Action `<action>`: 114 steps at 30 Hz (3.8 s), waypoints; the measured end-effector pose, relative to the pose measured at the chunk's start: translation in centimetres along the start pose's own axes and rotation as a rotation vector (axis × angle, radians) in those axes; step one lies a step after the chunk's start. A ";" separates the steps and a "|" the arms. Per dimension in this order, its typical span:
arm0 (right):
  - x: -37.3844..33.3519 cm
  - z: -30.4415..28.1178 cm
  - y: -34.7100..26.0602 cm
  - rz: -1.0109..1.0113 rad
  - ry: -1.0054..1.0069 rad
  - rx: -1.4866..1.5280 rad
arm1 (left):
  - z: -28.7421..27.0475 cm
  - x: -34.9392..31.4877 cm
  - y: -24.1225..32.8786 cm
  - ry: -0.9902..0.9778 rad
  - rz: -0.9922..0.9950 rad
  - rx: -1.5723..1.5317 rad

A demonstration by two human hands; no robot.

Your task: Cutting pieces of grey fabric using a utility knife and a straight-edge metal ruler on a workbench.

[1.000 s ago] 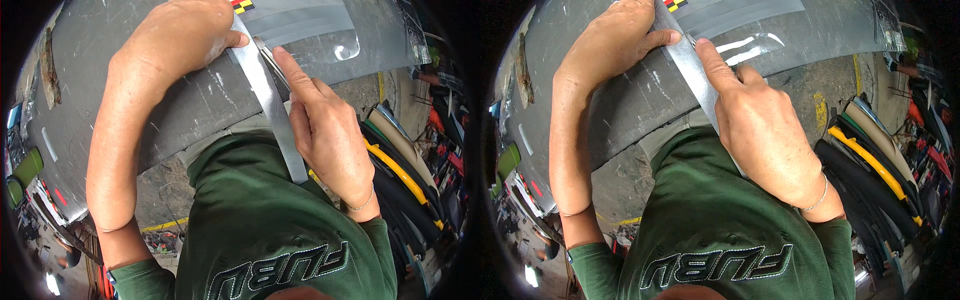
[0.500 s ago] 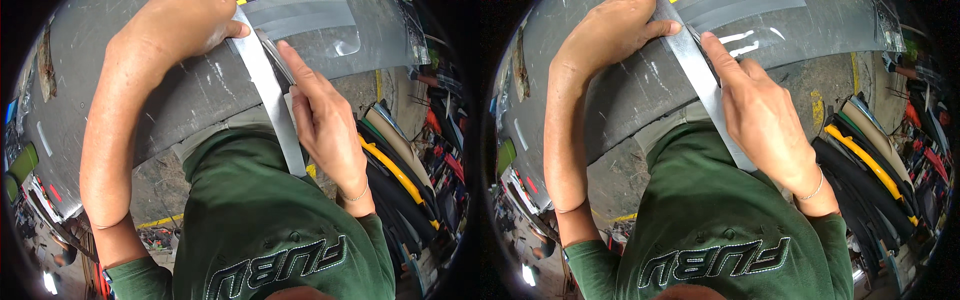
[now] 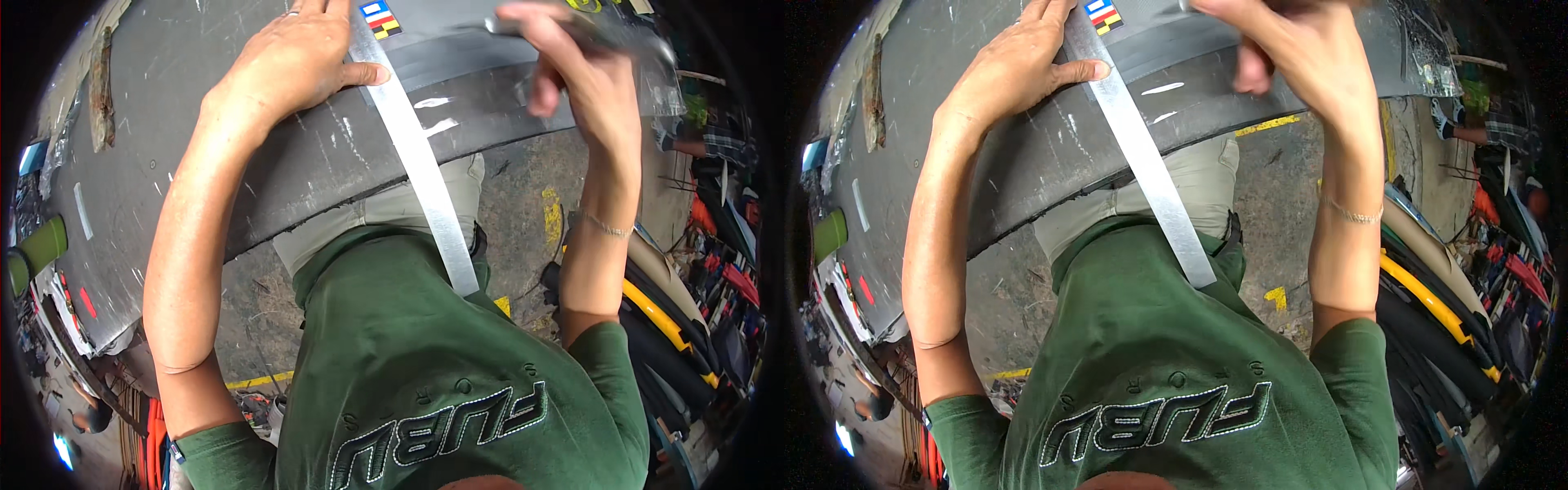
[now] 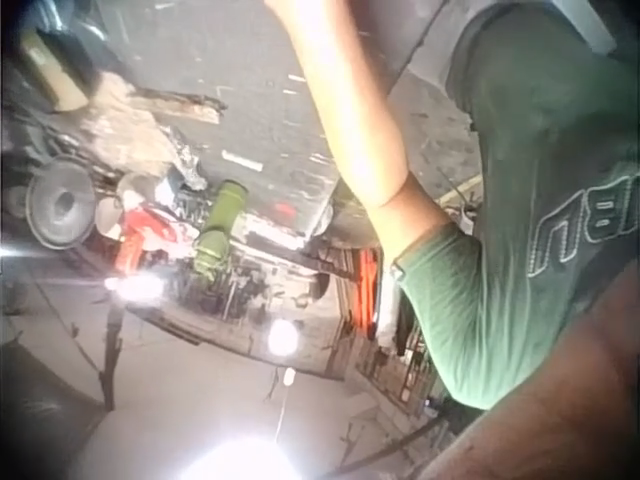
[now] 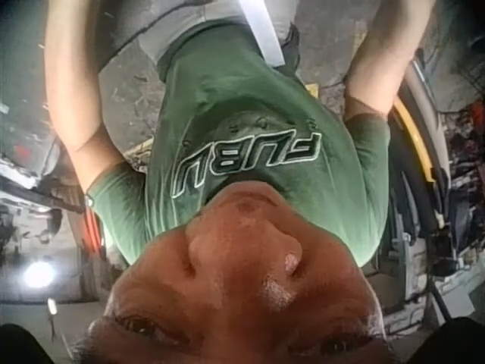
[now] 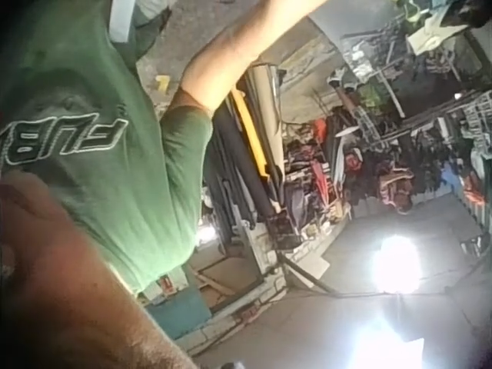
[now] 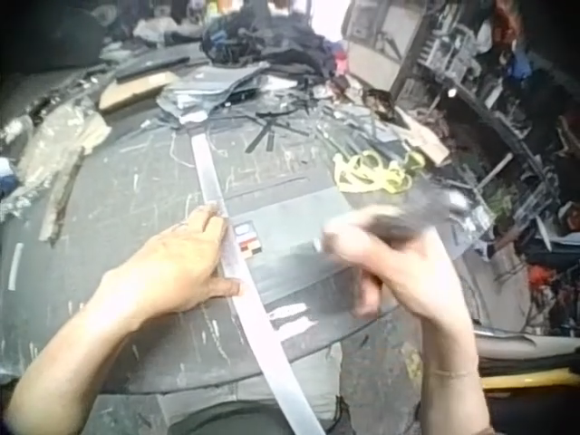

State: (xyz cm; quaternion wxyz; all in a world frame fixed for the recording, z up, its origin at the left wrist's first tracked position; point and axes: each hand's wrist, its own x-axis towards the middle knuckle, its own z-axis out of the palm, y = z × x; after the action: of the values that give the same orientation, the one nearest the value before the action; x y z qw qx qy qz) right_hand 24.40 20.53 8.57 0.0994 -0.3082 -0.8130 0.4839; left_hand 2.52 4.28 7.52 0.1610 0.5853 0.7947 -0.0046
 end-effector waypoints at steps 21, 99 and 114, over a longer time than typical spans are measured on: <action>12.5 14.3 -2.3 0.002 -0.168 0.854 | 5.9 1.5 -5.9 0.484 0.862 -0.787; 7.8 6.4 -11.6 0.336 0.103 1.137 | 4.9 0.3 -5.6 0.238 0.415 -0.362; -8.4 -4.4 19.7 -0.028 -0.002 1.311 | 12.2 4.3 -5.7 0.603 0.302 -0.236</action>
State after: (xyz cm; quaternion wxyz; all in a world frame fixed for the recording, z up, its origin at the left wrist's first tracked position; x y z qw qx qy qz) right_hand 41.04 25.47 -4.71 0.2722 -0.1728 -0.3537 0.8780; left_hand -0.88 4.12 -6.22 -0.0154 0.6484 0.7062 0.2841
